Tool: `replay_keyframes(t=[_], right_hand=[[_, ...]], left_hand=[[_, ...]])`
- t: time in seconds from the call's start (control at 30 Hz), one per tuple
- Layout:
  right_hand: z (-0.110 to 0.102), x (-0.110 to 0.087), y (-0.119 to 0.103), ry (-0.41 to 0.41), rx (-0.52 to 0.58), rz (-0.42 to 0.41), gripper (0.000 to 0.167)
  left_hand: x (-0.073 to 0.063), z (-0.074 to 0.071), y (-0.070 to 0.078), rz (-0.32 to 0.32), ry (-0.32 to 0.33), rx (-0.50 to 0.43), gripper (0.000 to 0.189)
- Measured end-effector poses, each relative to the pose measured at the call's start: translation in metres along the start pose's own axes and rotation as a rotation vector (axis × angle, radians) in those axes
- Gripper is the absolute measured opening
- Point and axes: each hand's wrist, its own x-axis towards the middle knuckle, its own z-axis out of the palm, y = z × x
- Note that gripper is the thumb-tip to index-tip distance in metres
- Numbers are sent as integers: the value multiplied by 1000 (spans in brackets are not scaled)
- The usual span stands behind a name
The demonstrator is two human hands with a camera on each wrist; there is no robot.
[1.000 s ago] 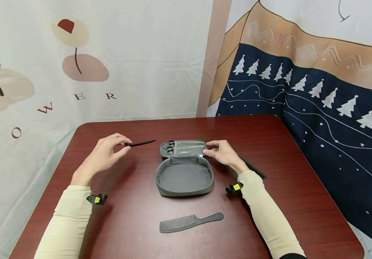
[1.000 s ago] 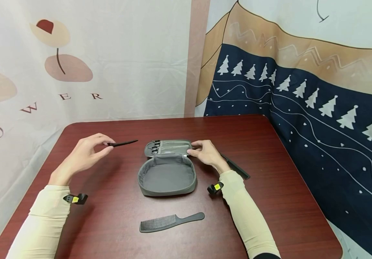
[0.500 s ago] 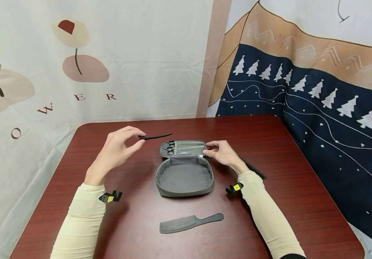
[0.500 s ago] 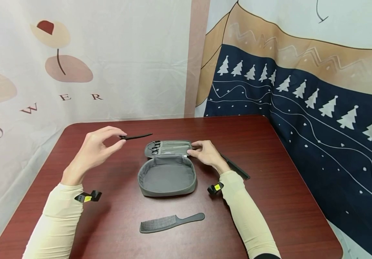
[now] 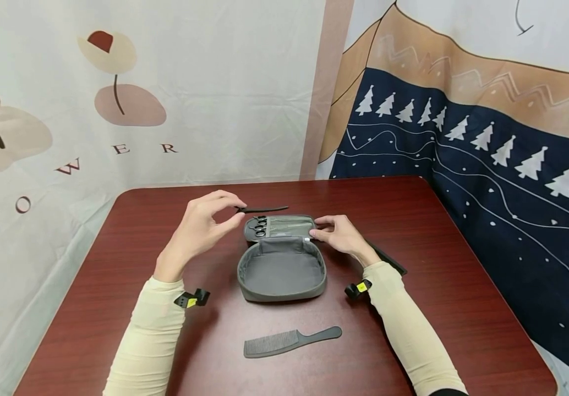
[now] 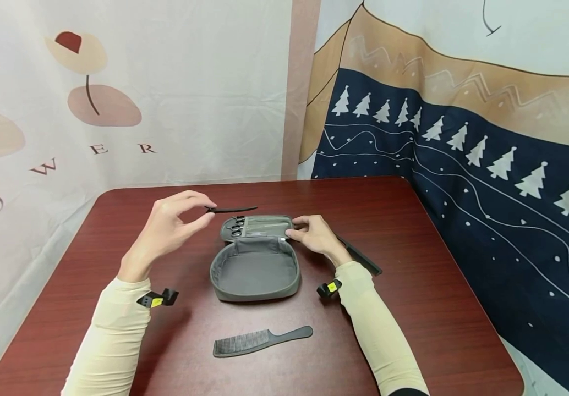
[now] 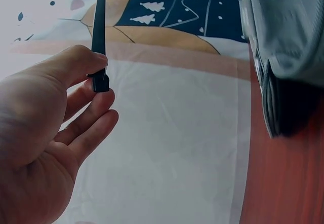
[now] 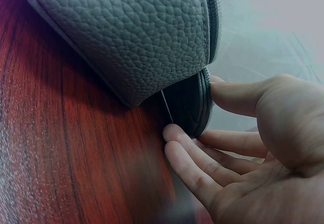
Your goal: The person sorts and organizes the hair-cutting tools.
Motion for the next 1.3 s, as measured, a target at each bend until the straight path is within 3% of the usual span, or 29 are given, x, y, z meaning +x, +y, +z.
replay_keyframes(t=[0.43, 0.8, 1.03, 1.17, 1.3], right_hand=[[1, 1, -2, -4, 4, -4, 53], [1, 4, 1, 0, 10, -12, 52], [-7, 2, 1, 10, -36, -21, 55], [-15, -1, -2, 81, -89, -70, 56], [-20, -5, -8, 156, -101, -198, 54]], left_hand=[[5, 31, 12, 30, 13, -86, 22], [6, 38, 16, 55, 13, -78, 17], [5, 37, 17, 28, 12, -80, 17], [4, 35, 17, 11, 9, -79, 16], [5, 34, 17, 6, 5, -72, 15]])
